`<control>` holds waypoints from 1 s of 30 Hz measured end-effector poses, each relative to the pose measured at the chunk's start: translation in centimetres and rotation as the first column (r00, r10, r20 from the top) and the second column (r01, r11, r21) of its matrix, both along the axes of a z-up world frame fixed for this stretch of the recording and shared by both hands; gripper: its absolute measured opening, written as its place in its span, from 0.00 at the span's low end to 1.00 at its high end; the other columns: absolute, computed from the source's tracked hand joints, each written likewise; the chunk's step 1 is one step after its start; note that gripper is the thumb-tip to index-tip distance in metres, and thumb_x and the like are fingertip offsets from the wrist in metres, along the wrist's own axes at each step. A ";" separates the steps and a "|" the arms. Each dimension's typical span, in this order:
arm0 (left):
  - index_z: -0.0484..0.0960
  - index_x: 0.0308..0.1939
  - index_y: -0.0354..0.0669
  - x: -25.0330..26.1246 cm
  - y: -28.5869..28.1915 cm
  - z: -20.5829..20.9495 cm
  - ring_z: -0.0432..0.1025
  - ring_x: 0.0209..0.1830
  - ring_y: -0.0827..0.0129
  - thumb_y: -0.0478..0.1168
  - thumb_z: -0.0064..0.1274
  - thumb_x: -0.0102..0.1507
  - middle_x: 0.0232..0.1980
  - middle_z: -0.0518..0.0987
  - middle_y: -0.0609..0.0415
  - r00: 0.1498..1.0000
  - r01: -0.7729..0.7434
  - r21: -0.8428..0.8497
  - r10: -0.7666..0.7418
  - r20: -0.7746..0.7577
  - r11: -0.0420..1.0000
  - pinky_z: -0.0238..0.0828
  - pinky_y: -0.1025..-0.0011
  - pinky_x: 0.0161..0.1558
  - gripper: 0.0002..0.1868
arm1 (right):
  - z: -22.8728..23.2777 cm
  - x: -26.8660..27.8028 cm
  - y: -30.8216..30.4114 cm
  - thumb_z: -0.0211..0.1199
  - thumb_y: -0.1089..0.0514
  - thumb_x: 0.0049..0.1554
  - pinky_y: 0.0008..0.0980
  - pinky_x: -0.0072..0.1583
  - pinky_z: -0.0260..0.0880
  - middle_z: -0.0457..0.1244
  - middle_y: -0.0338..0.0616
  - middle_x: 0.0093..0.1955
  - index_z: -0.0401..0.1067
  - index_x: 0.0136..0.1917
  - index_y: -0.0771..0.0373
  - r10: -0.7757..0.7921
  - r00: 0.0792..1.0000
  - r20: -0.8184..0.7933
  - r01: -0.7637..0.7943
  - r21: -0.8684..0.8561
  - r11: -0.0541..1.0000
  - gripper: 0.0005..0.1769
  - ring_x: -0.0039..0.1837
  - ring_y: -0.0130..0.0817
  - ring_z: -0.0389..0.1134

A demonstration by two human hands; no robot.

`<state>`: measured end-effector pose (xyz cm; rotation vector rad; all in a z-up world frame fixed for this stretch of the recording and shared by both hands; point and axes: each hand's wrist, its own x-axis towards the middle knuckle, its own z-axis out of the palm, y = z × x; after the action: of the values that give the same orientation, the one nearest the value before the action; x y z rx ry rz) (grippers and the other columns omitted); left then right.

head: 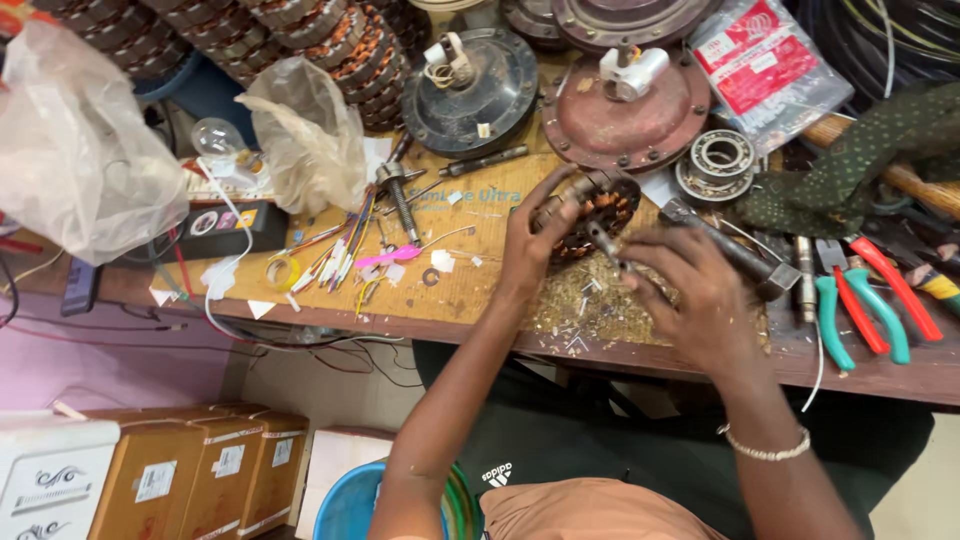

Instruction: The person works on a circular electrical component, likely a stator, by cutting small white insulating pieces with scissors and inserting them into slots between copper windings. The person repeatedly picks up pieces, cuts them, and places them into the component while seated at a cluttered workbench.

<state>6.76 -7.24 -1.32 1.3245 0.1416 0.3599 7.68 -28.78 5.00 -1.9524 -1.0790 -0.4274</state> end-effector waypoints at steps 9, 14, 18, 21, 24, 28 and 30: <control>0.66 0.77 0.30 -0.9 -1.4 -0.6 0.71 0.64 0.69 0.55 0.60 0.67 0.66 0.76 0.46 0.992 0.011 0.163 -0.031 0.121 0.987 0.68 0.71 0.65 0.42 | 0.8 1.2 2.5 0.72 0.53 0.51 0.48 0.62 0.64 0.63 0.43 0.65 0.73 0.60 0.61 -0.043 0.950 0.308 0.157 -0.353 0.922 0.25 0.67 0.48 0.62; 0.54 0.81 0.35 -1.4 -3.1 0.3 0.70 0.61 0.66 0.52 0.63 0.63 0.64 0.74 0.44 0.998 -0.035 -0.209 0.046 0.046 0.977 0.70 0.69 0.61 0.50 | 0.2 2.1 2.9 0.72 0.51 0.50 0.48 0.58 0.62 0.62 0.46 0.63 0.74 0.62 0.60 -0.045 0.970 0.238 0.152 -0.455 0.877 0.28 0.63 0.49 0.61; 0.54 0.81 0.37 -1.5 -2.8 0.9 0.71 0.61 0.64 0.49 0.62 0.64 0.67 0.72 0.42 0.994 -0.085 -0.308 0.100 0.034 0.948 0.70 0.68 0.61 0.48 | -0.6 2.1 3.3 0.72 0.54 0.50 0.46 0.60 0.62 0.63 0.42 0.65 0.74 0.55 0.54 0.006 0.945 0.327 0.129 -0.389 0.912 0.19 0.65 0.47 0.61; 0.52 0.80 0.40 -2.1 -2.5 1.2 0.72 0.62 0.63 0.47 0.62 0.61 0.67 0.70 0.46 0.995 -0.080 -0.327 0.093 0.023 0.942 0.74 0.64 0.59 0.49 | -0.8 2.5 3.3 0.69 0.56 0.54 0.46 0.62 0.63 0.64 0.43 0.62 0.72 0.51 0.57 0.046 0.962 0.271 0.033 -0.280 0.959 0.12 0.65 0.49 0.62; 0.50 0.81 0.40 -2.8 -2.4 1.3 0.71 0.62 0.62 0.44 0.63 0.61 0.66 0.72 0.42 0.992 -0.069 -0.241 0.092 0.085 0.968 0.72 0.67 0.62 0.51 | -0.3 3.8 3.3 0.62 0.55 0.61 0.44 0.57 0.67 0.66 0.46 0.50 0.70 0.52 0.64 0.049 0.999 -0.003 -0.048 -0.268 0.962 0.11 0.55 0.46 0.67; 0.61 0.78 0.36 -3.4 -2.4 0.1 0.73 0.58 0.64 0.44 0.62 0.62 0.60 0.77 0.43 0.992 -0.095 -0.110 0.104 0.072 0.989 0.72 0.69 0.58 0.43 | 0.9 7.6 3.2 0.57 0.50 0.65 0.39 0.41 0.69 0.65 0.47 0.36 0.70 0.50 0.67 0.066 0.868 -0.492 -0.227 -0.275 0.934 0.16 0.38 0.37 0.68; 0.71 0.72 0.29 -3.5 -2.3 -0.5 0.75 0.58 0.65 0.45 0.62 0.65 0.61 0.80 0.45 0.991 -0.084 -0.035 0.087 0.101 0.996 0.72 0.69 0.60 0.35 | 0.7 8.8 3.1 0.58 0.48 0.65 0.39 0.39 0.68 0.64 0.50 0.34 0.72 0.51 0.67 -0.009 0.822 -0.570 -0.228 -0.343 0.911 0.18 0.35 0.37 0.65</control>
<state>3.23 -9.53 -1.81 1.2691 0.1176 0.4960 16.44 -25.65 5.72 -2.1459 -0.9196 0.4637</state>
